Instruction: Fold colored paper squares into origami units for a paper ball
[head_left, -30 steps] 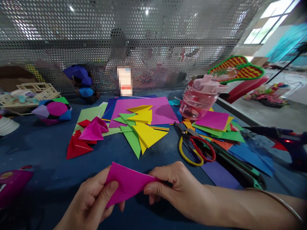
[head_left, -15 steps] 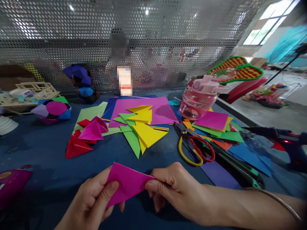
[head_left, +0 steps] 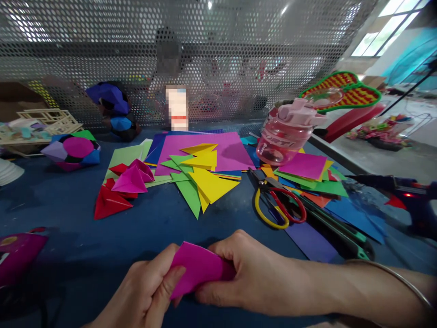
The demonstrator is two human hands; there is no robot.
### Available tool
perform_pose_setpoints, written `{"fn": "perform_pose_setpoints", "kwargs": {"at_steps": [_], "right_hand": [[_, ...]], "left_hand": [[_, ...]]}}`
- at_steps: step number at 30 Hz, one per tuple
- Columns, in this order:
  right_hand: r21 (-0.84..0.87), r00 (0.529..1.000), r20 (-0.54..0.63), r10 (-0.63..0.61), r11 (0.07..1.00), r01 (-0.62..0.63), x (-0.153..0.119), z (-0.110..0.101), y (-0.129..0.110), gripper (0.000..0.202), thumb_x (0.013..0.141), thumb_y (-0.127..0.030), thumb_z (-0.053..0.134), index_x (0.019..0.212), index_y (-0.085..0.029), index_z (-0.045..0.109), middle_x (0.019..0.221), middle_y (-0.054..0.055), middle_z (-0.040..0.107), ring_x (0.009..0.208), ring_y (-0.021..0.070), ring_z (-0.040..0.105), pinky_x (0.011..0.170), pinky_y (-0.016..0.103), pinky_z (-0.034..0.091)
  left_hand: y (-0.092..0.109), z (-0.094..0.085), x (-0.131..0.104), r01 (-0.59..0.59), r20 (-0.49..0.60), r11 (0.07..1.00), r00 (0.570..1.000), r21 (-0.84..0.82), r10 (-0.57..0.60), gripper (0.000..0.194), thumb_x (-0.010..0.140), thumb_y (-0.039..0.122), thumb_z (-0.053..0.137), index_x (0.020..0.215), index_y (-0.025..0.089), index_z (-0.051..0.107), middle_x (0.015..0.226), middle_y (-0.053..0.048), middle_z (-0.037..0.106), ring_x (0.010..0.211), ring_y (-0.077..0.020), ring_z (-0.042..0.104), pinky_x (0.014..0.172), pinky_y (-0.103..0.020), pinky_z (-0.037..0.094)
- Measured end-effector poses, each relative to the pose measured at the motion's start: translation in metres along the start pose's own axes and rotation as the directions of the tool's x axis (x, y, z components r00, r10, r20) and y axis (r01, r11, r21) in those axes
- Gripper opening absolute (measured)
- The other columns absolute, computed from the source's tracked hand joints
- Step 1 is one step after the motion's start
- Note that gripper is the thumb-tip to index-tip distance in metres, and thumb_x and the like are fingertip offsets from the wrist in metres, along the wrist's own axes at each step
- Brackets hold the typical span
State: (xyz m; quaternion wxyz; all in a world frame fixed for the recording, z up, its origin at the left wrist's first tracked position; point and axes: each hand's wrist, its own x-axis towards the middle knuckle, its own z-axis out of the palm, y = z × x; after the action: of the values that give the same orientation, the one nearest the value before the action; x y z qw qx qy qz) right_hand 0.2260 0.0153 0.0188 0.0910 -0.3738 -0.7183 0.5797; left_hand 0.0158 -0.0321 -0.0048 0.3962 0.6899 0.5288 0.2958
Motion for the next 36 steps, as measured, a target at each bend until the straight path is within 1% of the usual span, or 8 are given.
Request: {"fn": "perform_pose_setpoints", "kwargs": {"at_steps": [4,7,11,14,19,24,27,36], "right_hand": [[0.182,0.999,0.045,0.003,0.983,-0.011,0.002,0.011,0.003,0.015,0.083,-0.025,0.063,0.088,-0.014,0.071,0.074,-0.001,0.067,0.065,0.0089,0.058,0.061,0.017,0.046],[0.204,0.999,0.042,-0.001,0.979,-0.008,0.001,0.014,0.002,0.015,0.083,-0.019,0.058,0.087,-0.014,0.071,0.073,0.0,0.067,0.066,0.0096,0.06,0.061,0.017,0.048],[0.127,1.0,-0.019,0.024,0.992,-0.021,-0.002,0.013,-0.002,0.016,0.083,-0.018,0.055,0.083,-0.013,0.071,0.069,-0.001,0.067,0.061,0.0083,0.058,0.056,0.015,0.044],[0.042,0.998,-0.069,-0.011,0.999,0.014,-0.004,0.01,-0.003,0.016,0.084,-0.02,0.055,0.079,-0.013,0.069,0.068,0.0,0.067,0.058,0.0076,0.055,0.051,0.015,0.04],[0.039,0.997,-0.066,-0.047,0.998,0.049,-0.006,0.009,-0.003,0.014,0.085,-0.02,0.057,0.082,-0.013,0.069,0.07,-0.001,0.066,0.059,0.0071,0.054,0.052,0.014,0.039],[0.016,0.999,-0.032,-0.037,0.999,0.038,-0.007,0.011,-0.005,0.018,0.088,-0.025,0.055,0.084,-0.014,0.069,0.073,0.001,0.069,0.061,0.0076,0.055,0.053,0.014,0.04],[0.01,0.998,-0.036,-0.045,0.999,0.045,-0.007,0.01,-0.005,0.017,0.088,-0.024,0.055,0.083,-0.014,0.068,0.072,0.001,0.068,0.06,0.0077,0.054,0.053,0.014,0.04],[0.028,0.991,-0.117,-0.07,0.997,0.073,-0.007,0.005,-0.006,0.016,0.088,-0.024,0.059,0.077,-0.014,0.066,0.066,-0.002,0.063,0.057,0.0059,0.05,0.049,0.012,0.037]], "left_hand": [[0.0,0.004,-0.005,-0.081,0.002,0.993,0.997,0.087,0.081,0.023,0.098,0.034,0.04,0.09,0.023,0.059,0.051,0.006,0.051,0.041,-0.0091,0.041,0.039,-0.016,0.033],[0.002,0.003,-0.006,-0.058,0.013,0.995,0.998,0.079,0.057,0.024,0.098,0.035,0.041,0.09,0.023,0.059,0.054,0.006,0.054,0.043,-0.0091,0.045,0.041,-0.015,0.036],[0.008,-0.004,0.001,0.032,0.068,0.998,0.997,0.047,-0.035,0.023,0.096,0.041,0.046,0.09,0.024,0.06,0.061,0.005,0.062,0.053,-0.0104,0.056,0.048,-0.014,0.043],[0.008,-0.01,0.008,-0.009,0.15,0.999,0.989,0.053,0.001,0.022,0.091,0.042,0.054,0.089,0.025,0.067,0.072,0.002,0.069,0.065,-0.0131,0.063,0.059,-0.015,0.049],[-0.002,-0.014,0.008,-0.018,0.126,0.985,0.992,0.173,-0.004,0.028,0.086,0.04,0.062,0.065,0.023,0.072,0.056,0.001,0.065,0.055,-0.0132,0.059,0.054,-0.016,0.046],[0.001,-0.015,0.004,-0.081,0.157,0.983,0.986,0.166,0.054,0.017,0.086,0.036,0.062,0.088,0.029,0.078,0.077,0.001,0.076,0.069,-0.0163,0.066,0.065,-0.018,0.05],[0.004,-0.016,0.005,-0.1,0.171,0.984,0.982,0.146,0.075,0.019,0.088,0.035,0.06,0.088,0.03,0.078,0.075,0.002,0.077,0.065,-0.0156,0.065,0.063,-0.019,0.049],[0.002,-0.021,0.011,0.132,0.178,0.987,0.973,0.089,-0.146,0.027,0.083,0.046,0.065,0.076,0.022,0.074,0.063,0.001,0.067,0.059,-0.0149,0.057,0.052,-0.02,0.041]]}}
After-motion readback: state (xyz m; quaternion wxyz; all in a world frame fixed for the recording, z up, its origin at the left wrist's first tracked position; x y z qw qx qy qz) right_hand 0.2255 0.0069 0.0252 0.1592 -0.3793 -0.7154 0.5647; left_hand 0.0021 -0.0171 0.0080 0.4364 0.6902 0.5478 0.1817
